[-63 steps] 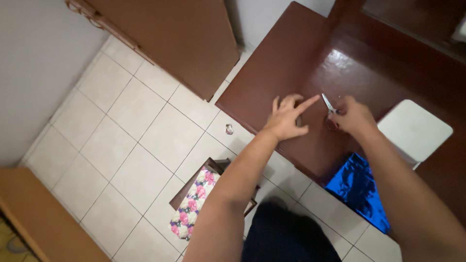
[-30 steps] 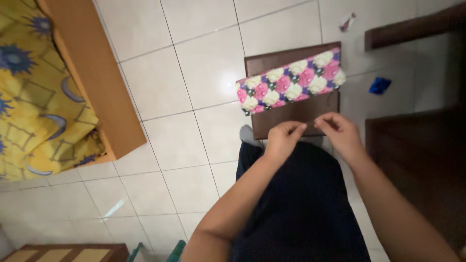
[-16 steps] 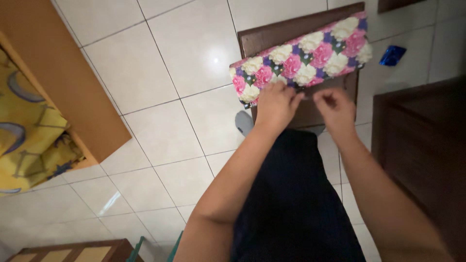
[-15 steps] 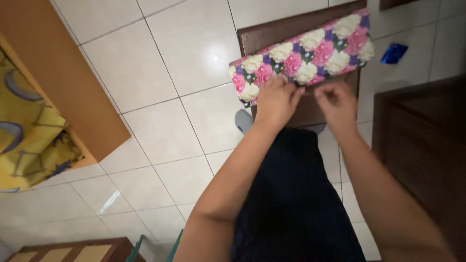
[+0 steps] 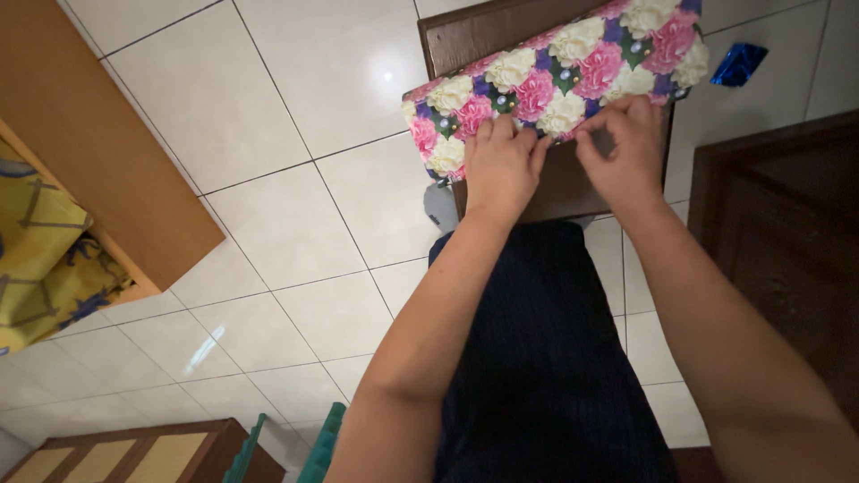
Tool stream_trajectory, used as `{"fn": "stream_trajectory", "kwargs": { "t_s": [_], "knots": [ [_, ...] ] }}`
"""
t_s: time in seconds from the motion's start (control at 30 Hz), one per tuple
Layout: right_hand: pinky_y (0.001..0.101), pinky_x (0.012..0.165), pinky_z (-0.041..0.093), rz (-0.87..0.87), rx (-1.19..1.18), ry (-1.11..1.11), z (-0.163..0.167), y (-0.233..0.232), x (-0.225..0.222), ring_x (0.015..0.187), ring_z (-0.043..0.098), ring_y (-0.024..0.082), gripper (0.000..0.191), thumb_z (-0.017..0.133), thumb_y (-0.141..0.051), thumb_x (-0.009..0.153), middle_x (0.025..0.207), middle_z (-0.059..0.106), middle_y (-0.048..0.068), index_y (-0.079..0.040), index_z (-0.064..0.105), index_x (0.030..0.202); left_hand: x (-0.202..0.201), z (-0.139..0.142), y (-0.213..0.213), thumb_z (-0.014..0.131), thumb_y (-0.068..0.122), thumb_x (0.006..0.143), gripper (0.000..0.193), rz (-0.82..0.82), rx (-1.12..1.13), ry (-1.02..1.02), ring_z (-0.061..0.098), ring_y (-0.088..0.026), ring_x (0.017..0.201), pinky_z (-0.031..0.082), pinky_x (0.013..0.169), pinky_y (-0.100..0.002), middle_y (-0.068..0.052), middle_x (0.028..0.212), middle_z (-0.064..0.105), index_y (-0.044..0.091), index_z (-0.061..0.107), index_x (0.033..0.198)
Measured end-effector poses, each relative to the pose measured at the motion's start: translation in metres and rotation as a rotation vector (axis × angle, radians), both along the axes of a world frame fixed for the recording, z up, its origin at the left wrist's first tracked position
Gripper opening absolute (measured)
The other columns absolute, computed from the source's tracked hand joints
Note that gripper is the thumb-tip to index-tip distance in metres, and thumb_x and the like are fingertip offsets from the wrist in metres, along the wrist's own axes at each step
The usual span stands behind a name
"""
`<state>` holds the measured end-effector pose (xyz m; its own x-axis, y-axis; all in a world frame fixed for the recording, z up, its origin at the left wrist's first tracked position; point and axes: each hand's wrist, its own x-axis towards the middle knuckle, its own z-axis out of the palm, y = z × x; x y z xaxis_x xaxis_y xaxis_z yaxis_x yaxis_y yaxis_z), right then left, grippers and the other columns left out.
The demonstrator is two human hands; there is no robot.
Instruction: The person sits on the floor and wraps a rectangular box with floral-patterned wrapping paper, folding the paper around the box and securing it with clear tape. They use scissors to cut pieces of tape and press the paper and tape down to close the wrapping.
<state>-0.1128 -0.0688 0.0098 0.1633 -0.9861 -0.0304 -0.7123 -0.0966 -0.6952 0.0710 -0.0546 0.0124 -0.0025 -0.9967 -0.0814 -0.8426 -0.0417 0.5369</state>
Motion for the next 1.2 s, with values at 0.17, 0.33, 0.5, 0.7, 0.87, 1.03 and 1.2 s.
{"fn": "stream_trajectory", "kwargs": {
  "t_s": [0.17, 0.33, 0.5, 0.7, 0.87, 1.03, 1.2],
  "knots": [
    [0.0453, 0.107, 0.045, -0.025, 0.005, -0.006, -0.003, 0.003, 0.0, 0.121, 0.055, 0.035, 0.013, 0.084, -0.005, 0.093, 0.117, 0.059, 0.013, -0.007, 0.072, 0.095, -0.003, -0.002, 0.004, 0.074, 0.034, 0.091, 0.023, 0.02, 0.015, -0.007, 0.061, -0.033, 0.102, 0.044, 0.086, -0.048, -0.009, 0.096, 0.064, 0.013, 0.077, 0.083],
    [0.0461, 0.109, 0.045, -0.025, -0.009, 0.013, -0.004, 0.007, 0.001, 0.122, 0.054, 0.035, 0.013, 0.083, -0.004, 0.091, 0.115, 0.058, 0.013, -0.006, 0.071, 0.094, -0.004, -0.005, 0.005, 0.074, 0.035, 0.091, 0.023, 0.007, -0.01, -0.056, 0.061, -0.034, 0.104, 0.043, 0.085, -0.049, -0.01, 0.099, 0.064, 0.013, 0.076, 0.084],
    [0.0459, 0.11, 0.045, -0.033, -0.011, 0.041, -0.005, 0.011, 0.002, 0.123, 0.054, 0.035, 0.014, 0.085, -0.005, 0.093, 0.114, 0.058, 0.012, -0.006, 0.071, 0.094, -0.006, -0.005, 0.009, 0.074, 0.035, 0.092, 0.022, 0.01, -0.026, -0.078, 0.06, -0.034, 0.107, 0.042, 0.088, -0.049, -0.01, 0.099, 0.063, 0.014, 0.076, 0.086],
    [0.0468, 0.111, 0.045, -0.039, 0.006, 0.03, -0.008, 0.012, 0.0, 0.122, 0.054, 0.035, 0.022, 0.092, -0.011, 0.095, 0.113, 0.057, 0.012, -0.007, 0.071, 0.092, -0.01, -0.008, 0.012, 0.074, 0.034, 0.092, 0.021, 0.03, -0.071, -0.065, 0.059, -0.033, 0.106, 0.043, 0.09, -0.049, -0.01, 0.102, 0.062, 0.013, 0.075, 0.089],
    [0.0502, 0.115, 0.041, -0.029, -0.002, 0.052, -0.009, 0.012, 0.001, 0.123, 0.053, 0.036, 0.022, 0.092, -0.01, 0.094, 0.113, 0.056, 0.013, -0.007, 0.07, 0.093, -0.013, -0.01, 0.015, 0.074, 0.034, 0.094, 0.023, 0.045, -0.057, -0.066, 0.059, -0.033, 0.104, 0.044, 0.091, -0.047, -0.01, 0.099, 0.06, 0.012, 0.075, 0.091],
    [0.0508, 0.112, 0.04, -0.047, 0.027, 0.047, -0.011, 0.01, 0.001, 0.123, 0.052, 0.039, 0.031, 0.092, -0.011, 0.094, 0.12, 0.055, 0.016, -0.005, 0.062, 0.095, -0.01, -0.009, 0.018, 0.077, 0.039, 0.092, 0.031, 0.138, 0.02, -0.063, 0.058, -0.035, 0.101, 0.043, 0.088, -0.049, -0.012, 0.101, 0.061, 0.009, 0.071, 0.088],
    [0.0462, 0.115, 0.04, -0.062, 0.056, 0.081, -0.01, 0.008, 0.001, 0.124, 0.053, 0.036, 0.033, 0.087, -0.008, 0.098, 0.121, 0.055, 0.015, -0.005, 0.055, 0.1, 0.016, -0.006, 0.024, 0.078, 0.046, 0.088, 0.041, 0.216, -0.02, -0.095, 0.057, -0.035, 0.105, 0.043, 0.094, -0.05, -0.012, 0.107, 0.062, 0.007, 0.066, 0.097]
  ]
}}
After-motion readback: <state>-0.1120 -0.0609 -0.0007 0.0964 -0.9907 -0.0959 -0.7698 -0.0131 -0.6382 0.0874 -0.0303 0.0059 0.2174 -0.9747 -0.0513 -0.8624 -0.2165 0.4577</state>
